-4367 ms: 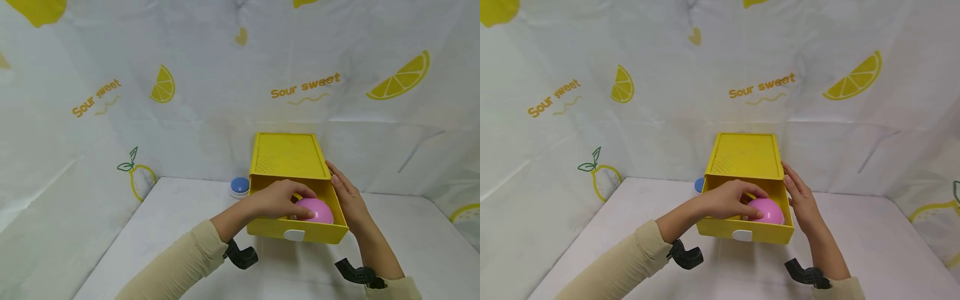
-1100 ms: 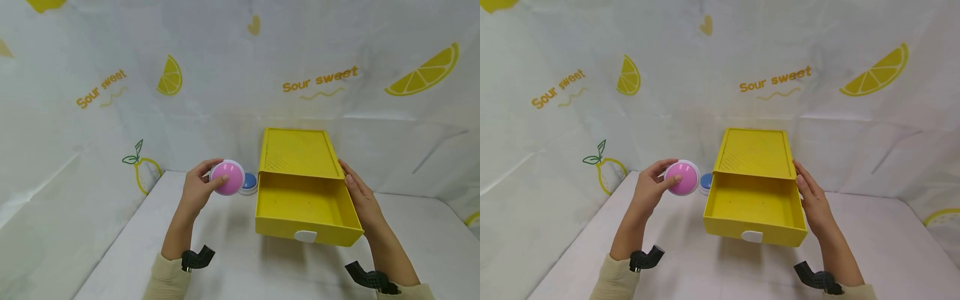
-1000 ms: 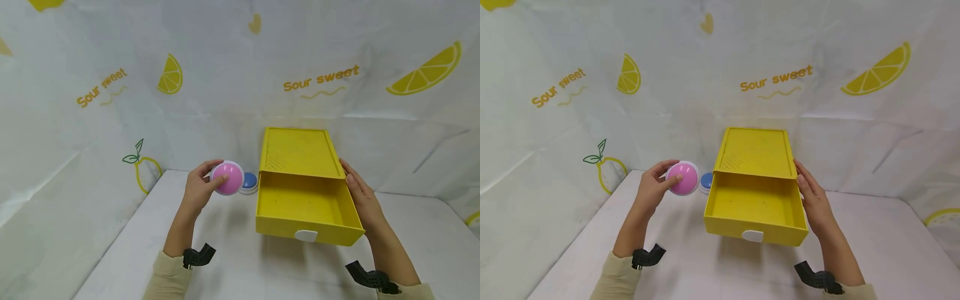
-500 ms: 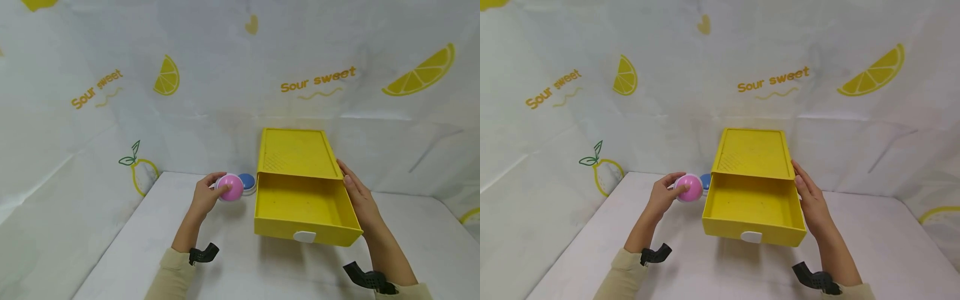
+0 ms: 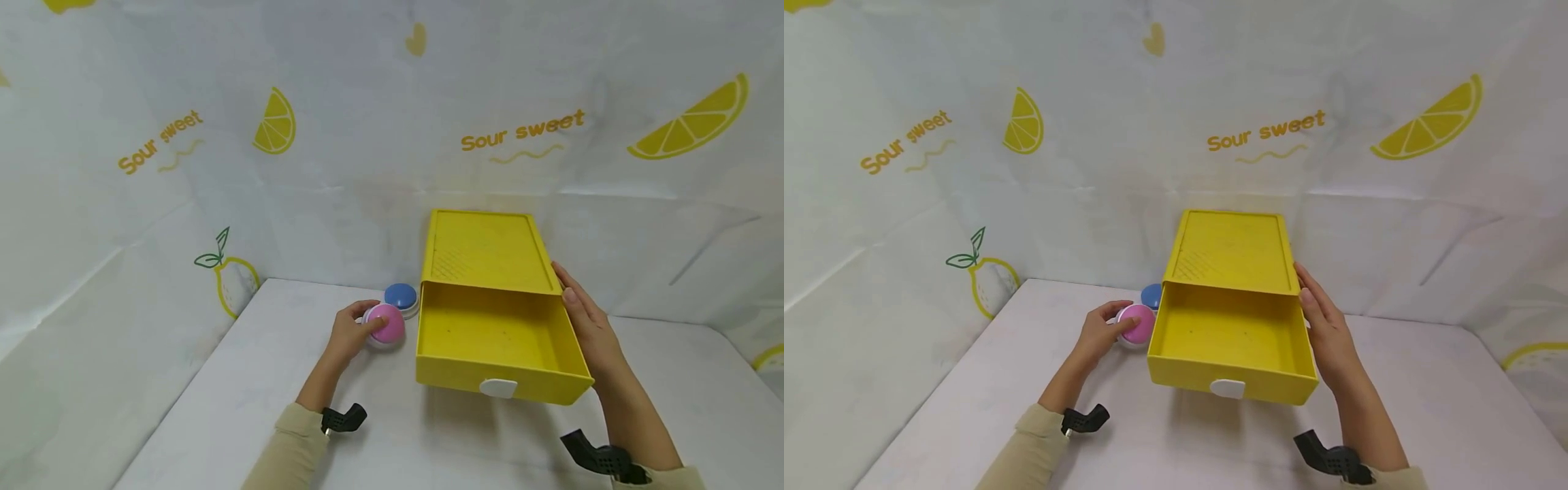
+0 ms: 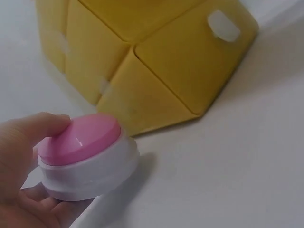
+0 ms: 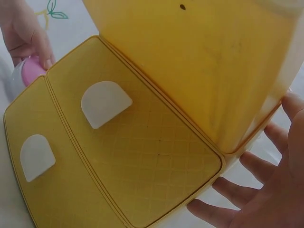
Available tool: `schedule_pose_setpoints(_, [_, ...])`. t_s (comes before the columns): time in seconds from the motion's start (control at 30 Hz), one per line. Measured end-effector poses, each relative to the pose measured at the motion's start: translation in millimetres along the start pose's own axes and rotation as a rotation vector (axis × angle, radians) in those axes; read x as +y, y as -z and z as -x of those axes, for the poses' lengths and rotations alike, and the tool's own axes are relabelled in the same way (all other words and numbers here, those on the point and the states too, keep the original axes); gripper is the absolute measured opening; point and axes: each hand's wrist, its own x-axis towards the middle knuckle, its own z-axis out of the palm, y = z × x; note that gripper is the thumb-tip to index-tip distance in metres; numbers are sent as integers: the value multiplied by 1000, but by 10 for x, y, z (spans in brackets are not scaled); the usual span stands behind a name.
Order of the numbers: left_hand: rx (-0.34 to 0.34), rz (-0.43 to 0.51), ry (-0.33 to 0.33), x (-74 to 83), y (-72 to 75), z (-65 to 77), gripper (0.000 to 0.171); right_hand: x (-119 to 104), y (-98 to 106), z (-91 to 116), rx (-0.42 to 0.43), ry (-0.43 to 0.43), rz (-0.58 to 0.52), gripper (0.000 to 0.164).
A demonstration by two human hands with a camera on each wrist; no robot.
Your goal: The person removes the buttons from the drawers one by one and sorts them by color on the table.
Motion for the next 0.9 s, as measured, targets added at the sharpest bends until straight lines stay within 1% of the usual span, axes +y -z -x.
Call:
schedule_pose_setpoints(0.17, [-17, -5, 14, -116, -84, -15, 46, -5, 4, 17, 10, -19, 6, 52])
schedule_pose_setpoints(0.23, [-15, -5, 26, -151, -119, -9, 47, -6, 1, 20, 13, -21, 25, 52])
schedule_pose_setpoints(0.33, [4, -17, 22, -196, -160, 5, 48, -7, -9, 19, 15, -18, 47, 52])
schedule_pose_setpoints(0.47, [39, -44, -26, -216, -181, 26, 47, -10, -17, 11, 15, -7, 58, 52])
schedule_pose_setpoints(0.57, [66, -90, -64, -210, -183, 43, 49, -13, -17, 5, 13, 2, 62, 52])
schedule_pose_setpoints(0.7, [99, -167, -74, -200, -178, 76, 52, -11, -15, 8, 8, -2, 42, 52])
schedule_pose_setpoints(0.8, [91, -187, -69, -204, -174, 92, 52, -9, -15, 7, 7, -10, 35, 52])
schedule_pose_setpoints(0.9, [65, -192, -101, -221, -173, 84, 50, -8, -12, 5, 9, -16, 38, 52])
